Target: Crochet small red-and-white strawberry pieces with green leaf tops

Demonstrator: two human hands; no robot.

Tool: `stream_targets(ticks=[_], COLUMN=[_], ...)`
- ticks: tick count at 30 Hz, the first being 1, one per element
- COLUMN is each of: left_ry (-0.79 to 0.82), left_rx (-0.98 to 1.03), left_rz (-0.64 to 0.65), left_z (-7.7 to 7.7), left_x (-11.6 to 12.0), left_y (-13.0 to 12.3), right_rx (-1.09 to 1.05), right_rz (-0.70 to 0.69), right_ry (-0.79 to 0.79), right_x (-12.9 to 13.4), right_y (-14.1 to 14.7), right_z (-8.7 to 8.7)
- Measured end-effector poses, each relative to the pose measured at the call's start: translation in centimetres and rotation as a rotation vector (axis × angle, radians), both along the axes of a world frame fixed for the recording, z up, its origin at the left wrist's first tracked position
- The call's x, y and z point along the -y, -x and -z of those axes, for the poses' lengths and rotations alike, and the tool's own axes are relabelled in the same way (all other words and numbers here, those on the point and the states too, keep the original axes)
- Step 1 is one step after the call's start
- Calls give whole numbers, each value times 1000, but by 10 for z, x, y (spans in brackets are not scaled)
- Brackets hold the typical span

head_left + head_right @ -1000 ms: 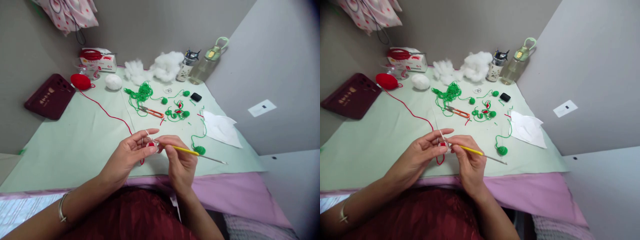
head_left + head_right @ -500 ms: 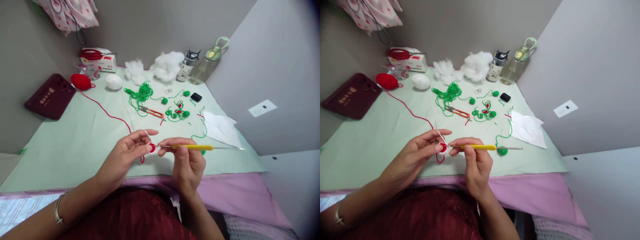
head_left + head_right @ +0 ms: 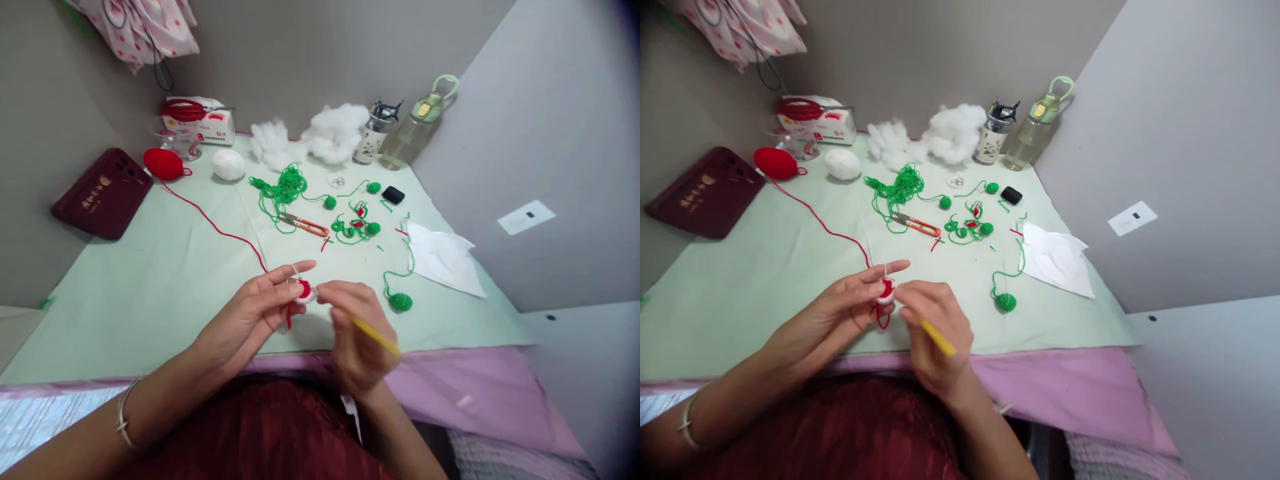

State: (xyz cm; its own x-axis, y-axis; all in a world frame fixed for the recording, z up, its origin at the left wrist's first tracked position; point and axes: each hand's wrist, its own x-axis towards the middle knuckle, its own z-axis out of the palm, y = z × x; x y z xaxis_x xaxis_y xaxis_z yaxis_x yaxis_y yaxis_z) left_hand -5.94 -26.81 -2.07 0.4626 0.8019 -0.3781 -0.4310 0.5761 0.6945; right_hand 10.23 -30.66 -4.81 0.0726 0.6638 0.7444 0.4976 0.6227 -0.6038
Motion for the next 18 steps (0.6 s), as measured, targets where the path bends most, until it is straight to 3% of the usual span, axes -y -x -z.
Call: stream_targets(ticks=[3,5,10,12,14,18], left_ry=[-33,-82,-183,-139,-60,-27], left_rx=[-5,-20,-63,-42,-17,-6], left_rz=[-9,-5,-65,-35,9,-23], left_z=[-1,-2,0,2,4,4], left_x=[-1,1,3,1,-3,-8], left_y=[-1,-3,-8,-7,-5,-2], right_rx=[-355,-399,-111,48,65,-382], right_rz=[-85,-134,-77,-25,-15,-85], right_ry=[127,169,67,-9,-26,139], right_x=[-6,-9,-7,-4,-4,-8], right_y=[-1,0,3,2,0,-3], right_z=[-4,-5,1,4,4,-2])
